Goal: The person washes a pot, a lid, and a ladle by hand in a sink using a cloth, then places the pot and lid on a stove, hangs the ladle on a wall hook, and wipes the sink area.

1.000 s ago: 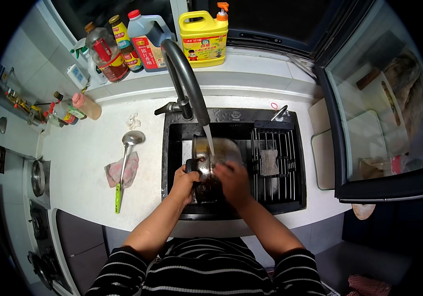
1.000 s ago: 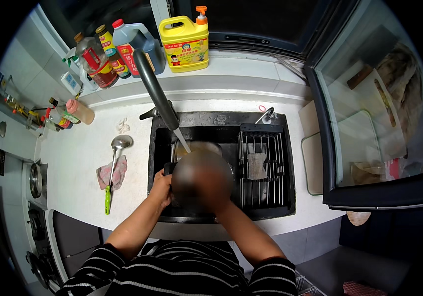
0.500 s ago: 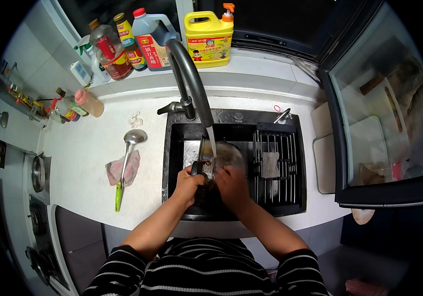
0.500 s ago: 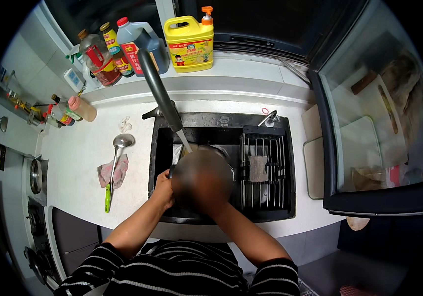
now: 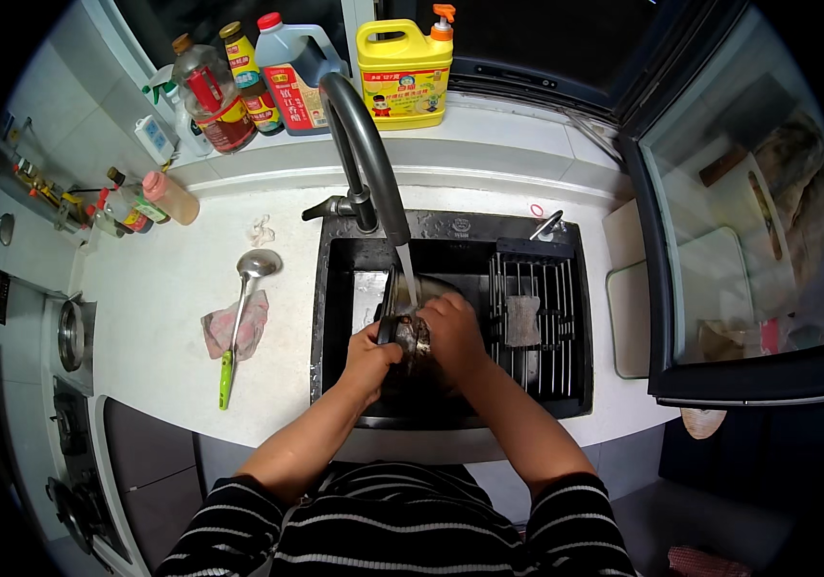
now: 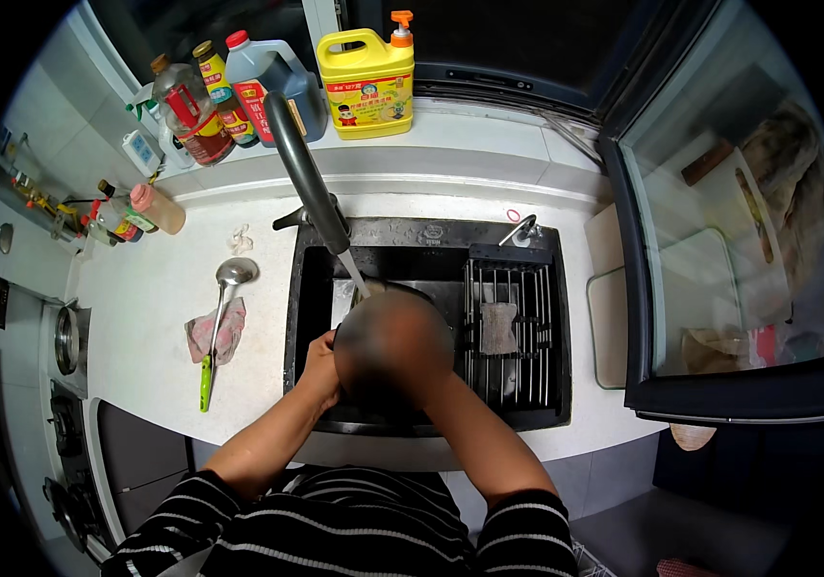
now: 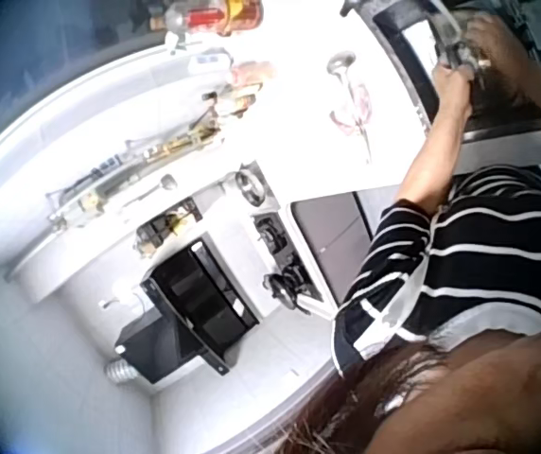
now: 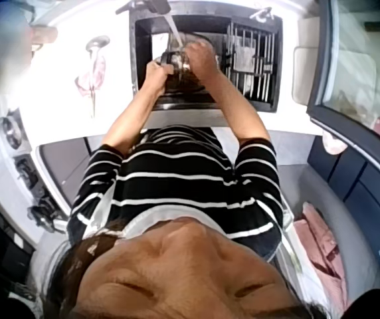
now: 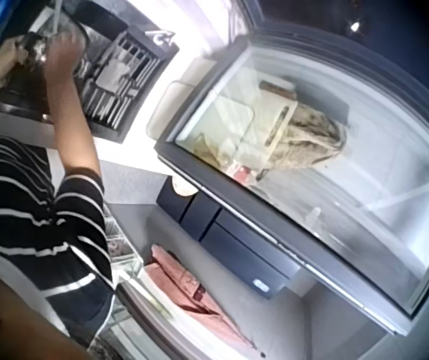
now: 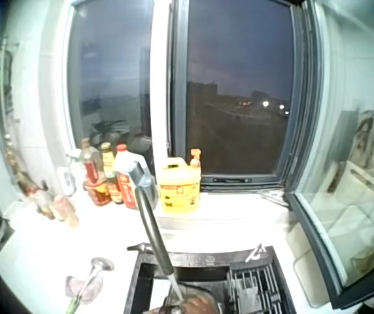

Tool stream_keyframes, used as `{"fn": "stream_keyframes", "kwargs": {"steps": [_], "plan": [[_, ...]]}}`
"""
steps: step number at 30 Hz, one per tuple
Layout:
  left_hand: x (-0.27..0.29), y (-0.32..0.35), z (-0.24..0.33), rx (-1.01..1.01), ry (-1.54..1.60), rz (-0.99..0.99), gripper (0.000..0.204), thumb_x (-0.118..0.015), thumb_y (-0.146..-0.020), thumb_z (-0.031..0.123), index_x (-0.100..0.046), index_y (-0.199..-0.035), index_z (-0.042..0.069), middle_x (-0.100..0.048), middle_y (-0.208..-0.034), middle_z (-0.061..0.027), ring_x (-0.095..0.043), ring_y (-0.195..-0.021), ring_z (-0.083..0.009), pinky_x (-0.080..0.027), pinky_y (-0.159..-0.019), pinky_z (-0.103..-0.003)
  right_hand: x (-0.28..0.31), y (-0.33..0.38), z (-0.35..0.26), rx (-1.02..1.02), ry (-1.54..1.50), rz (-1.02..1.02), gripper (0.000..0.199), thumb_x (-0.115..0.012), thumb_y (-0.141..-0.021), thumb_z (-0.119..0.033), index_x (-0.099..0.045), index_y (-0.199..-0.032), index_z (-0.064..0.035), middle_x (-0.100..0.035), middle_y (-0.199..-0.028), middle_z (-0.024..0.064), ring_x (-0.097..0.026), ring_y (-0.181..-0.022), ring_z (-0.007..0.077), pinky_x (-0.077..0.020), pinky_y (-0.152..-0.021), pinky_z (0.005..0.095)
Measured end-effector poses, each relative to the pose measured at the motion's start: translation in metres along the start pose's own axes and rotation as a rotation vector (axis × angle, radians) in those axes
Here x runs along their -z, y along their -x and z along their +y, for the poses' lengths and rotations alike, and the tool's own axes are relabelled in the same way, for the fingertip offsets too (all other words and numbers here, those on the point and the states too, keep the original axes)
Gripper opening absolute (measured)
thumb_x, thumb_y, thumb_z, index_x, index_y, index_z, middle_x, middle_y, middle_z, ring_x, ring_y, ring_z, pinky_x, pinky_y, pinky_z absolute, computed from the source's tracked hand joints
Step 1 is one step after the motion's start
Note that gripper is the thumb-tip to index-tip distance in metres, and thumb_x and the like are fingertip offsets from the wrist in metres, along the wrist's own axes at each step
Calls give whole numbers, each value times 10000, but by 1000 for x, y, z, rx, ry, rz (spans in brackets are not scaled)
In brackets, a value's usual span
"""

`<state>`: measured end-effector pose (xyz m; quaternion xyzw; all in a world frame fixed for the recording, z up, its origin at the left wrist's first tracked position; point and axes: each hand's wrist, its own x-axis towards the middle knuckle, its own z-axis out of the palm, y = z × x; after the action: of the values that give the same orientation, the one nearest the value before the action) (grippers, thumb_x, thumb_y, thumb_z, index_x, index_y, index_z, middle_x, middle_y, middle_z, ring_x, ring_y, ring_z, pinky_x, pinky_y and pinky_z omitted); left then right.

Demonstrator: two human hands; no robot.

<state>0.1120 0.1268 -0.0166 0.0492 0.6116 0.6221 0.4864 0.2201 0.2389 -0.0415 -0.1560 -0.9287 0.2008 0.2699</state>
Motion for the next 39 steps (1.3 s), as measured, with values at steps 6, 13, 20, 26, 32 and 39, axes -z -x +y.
{"fn": "stream_keyframes", "kwargs": {"steps": [6,13,20,26,32,39], "plan": [[12,-11,-3,3,69,22,282,-493,-621,-97,-621,-863,-28,-581,-695,-31,-541,-571,-122,-440,-517,-248,-9,28,-26,63,-114,36,176,-555,-676,-39,-635,-832,-54,-608,-868,91,-557,-850,305,-463,-734,409],[4,-9,13,-29,20,-20,223,-504,-621,-77,-592,-816,-11,-570,-693,-48,-542,-575,-143,-458,-517,-271,-8,-28,20,-180,-83,158,152,-569,-711,-14,-649,-832,-58,-632,-850,93,-558,-847,301,-463,-751,407],[18,-24,9,105,146,85,176,-510,-569,-21,-511,-729,52,-507,-687,-50,-507,-585,-185,-468,-547,-305,-23,19,-16,23,6,167,125,-607,-723,-78,-662,-834,-62,-640,-823,74,-572,-816,269,-469,-696,387],[14,-26,8,107,186,108,186,-518,-571,-2,-495,-748,50,-496,-721,-51,-511,-657,-203,-467,-628,-341,-10,10,22,-187,130,261,132,-596,-744,-64,-655,-859,-34,-639,-836,71,-583,-774,264,-471,-691,384],[12,-27,8,93,192,122,214,-521,-571,0,-515,-783,27,-514,-743,-66,-518,-667,-208,-462,-623,-334,-19,18,11,-181,147,72,181,-525,-779,-67,-646,-912,-62,-641,-873,89,-561,-798,283,-455,-691,417],[6,-44,20,224,339,44,388,-514,-553,85,-579,-931,26,-580,-884,-107,-530,-854,-291,-428,-845,-405,-23,15,-31,-109,-2,226,226,-547,-757,-5,-631,-967,-6,-616,-990,101,-542,-929,281,-450,-803,388]]}}
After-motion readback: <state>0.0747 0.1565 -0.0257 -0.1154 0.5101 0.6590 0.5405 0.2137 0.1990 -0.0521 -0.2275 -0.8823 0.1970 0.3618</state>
